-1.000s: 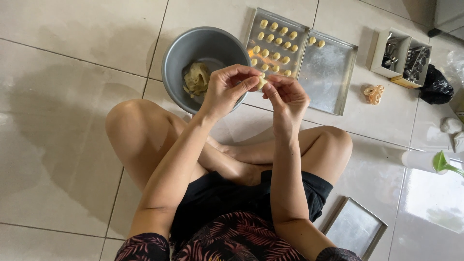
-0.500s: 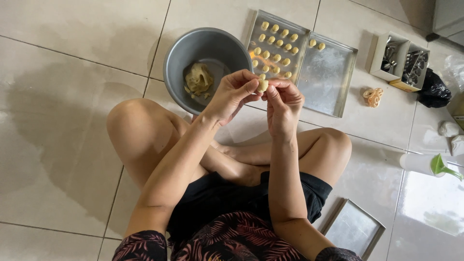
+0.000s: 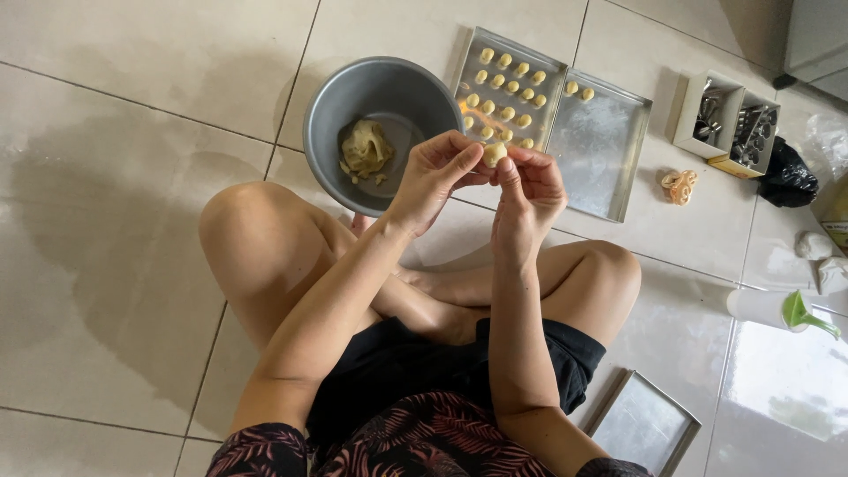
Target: Shaping small pieces of dough into balls by hand and arranging them on a baking tray.
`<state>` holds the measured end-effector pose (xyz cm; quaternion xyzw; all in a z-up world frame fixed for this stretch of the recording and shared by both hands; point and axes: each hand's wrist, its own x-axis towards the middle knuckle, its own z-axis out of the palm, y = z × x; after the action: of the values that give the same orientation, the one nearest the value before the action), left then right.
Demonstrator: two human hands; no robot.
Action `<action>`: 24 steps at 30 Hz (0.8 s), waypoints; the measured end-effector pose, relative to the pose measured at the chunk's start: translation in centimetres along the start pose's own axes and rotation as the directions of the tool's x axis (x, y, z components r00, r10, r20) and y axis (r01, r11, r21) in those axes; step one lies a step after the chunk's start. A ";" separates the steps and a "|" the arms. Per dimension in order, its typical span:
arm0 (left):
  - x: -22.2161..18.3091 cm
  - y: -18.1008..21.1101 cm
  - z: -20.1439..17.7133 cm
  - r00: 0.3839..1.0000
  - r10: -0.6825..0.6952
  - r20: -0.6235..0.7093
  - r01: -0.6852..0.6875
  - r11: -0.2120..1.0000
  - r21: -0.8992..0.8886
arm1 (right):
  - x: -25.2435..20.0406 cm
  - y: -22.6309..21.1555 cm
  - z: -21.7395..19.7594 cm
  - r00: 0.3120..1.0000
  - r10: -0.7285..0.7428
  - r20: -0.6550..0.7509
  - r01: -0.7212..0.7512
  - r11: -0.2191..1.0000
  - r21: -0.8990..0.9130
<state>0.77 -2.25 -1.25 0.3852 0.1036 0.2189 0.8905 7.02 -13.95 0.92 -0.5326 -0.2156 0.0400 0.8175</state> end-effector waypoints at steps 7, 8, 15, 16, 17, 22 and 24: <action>-0.4 1.1 0.7 0.999 0.034 -0.025 -0.032 0.998 0.051 | -0.5 -1.7 1.0 0.991 -0.106 0.087 0.123 0.968 -0.218; -0.4 1.0 0.7 0.997 0.072 -0.006 -0.071 0.994 0.084 | -0.5 -1.5 1.0 0.992 -0.098 0.076 0.112 0.972 -0.208; -0.5 1.2 1.2 0.980 0.190 0.055 -0.197 0.962 0.192 | 0.5 -0.6 0.3 0.997 -0.023 0.069 0.027 0.998 -0.053; -0.4 1.1 1.0 0.980 0.190 0.053 -0.196 0.961 0.192 | 0.4 -0.7 0.4 0.997 -0.021 0.069 0.025 0.998 -0.052; -0.3 1.0 0.7 0.982 0.177 0.059 -0.185 0.962 0.201 | 0.3 -0.8 0.6 0.999 0.013 0.053 -0.013 1.000 -0.010; -0.4 0.8 0.6 0.988 0.140 0.058 -0.148 0.973 0.178 | 0.3 0.3 -0.2 0.995 0.093 -0.036 -0.090 0.992 0.092; -0.4 0.9 0.6 0.993 0.121 -0.008 -0.118 0.982 0.148 | 0.4 0.3 0.3 0.997 0.044 -0.060 -0.046 0.998 -0.043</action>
<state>0.32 -2.27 -0.20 0.4534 0.1037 0.2670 0.8440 7.30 -13.47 0.92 -0.5561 -0.1800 0.0377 0.8105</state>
